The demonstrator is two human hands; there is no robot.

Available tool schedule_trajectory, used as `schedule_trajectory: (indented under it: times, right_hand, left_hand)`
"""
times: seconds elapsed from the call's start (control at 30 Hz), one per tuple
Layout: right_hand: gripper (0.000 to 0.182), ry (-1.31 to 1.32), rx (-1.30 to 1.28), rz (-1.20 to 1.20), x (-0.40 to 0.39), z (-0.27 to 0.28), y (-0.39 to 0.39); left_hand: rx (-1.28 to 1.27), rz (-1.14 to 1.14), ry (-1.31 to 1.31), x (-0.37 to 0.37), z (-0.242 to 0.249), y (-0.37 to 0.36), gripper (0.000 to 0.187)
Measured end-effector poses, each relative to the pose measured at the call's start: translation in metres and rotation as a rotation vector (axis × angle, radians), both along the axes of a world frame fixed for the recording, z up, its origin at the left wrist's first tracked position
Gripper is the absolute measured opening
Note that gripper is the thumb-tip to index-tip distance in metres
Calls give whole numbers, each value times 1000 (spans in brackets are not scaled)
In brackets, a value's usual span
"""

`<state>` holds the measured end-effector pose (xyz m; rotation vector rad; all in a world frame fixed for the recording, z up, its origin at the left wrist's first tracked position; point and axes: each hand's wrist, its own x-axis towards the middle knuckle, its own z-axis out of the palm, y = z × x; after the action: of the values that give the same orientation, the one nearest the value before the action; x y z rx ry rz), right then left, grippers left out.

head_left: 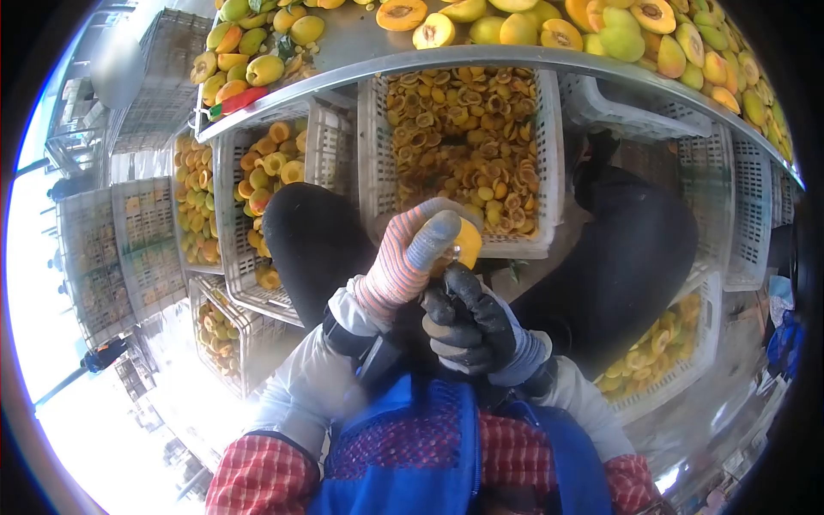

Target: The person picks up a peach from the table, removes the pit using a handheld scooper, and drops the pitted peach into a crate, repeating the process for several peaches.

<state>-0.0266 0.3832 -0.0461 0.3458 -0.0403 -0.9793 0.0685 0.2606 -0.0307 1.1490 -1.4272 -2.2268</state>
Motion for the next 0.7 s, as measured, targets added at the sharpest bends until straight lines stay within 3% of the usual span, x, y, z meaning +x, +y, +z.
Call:
schedule_trajectory:
  times: [0.1,0.13,0.23,0.33,0.37,0.43,0.5,0.57,0.63,0.7]
  right_hand:
    - [45,-396,31,31,0,0,-2]
    - [45,-540,41,42,1,1,-2]
    - [47,-259,-129,-71,4,-5,-1]
    - [48,-361,-339,-192,-10,-17,-11]
    - [48,-364,-252,-199,-10,-22,-10]
    - [49,-372,-72,-202,-7,-30,-4]
    - [48,-318,-48,-162,-7,-29,-7]
    - [49,-245,-34,-167,-6,-29,-7]
    - [49,-205,-27,-139,-8,-27,-7]
    - [49,-147,29,-121,-8,-26,-4]
  left_hand:
    - [63,7,73,1,-9,4,54]
    - [206,39,119,2,-12,6,53]
    - [541,217,233,-5,-15,20,51]
    - [654,514,203,-10,-24,38,51]
    - [626,567,126,-11,-3,34,52]
    - [412,597,28,6,-6,22,51]
    - [129,607,-136,23,11,6,52]
    - [35,743,-122,40,30,-3,54]
    - [-135,704,-23,74,47,-17,57]
    - [-400,782,-112,120,47,-34,57]
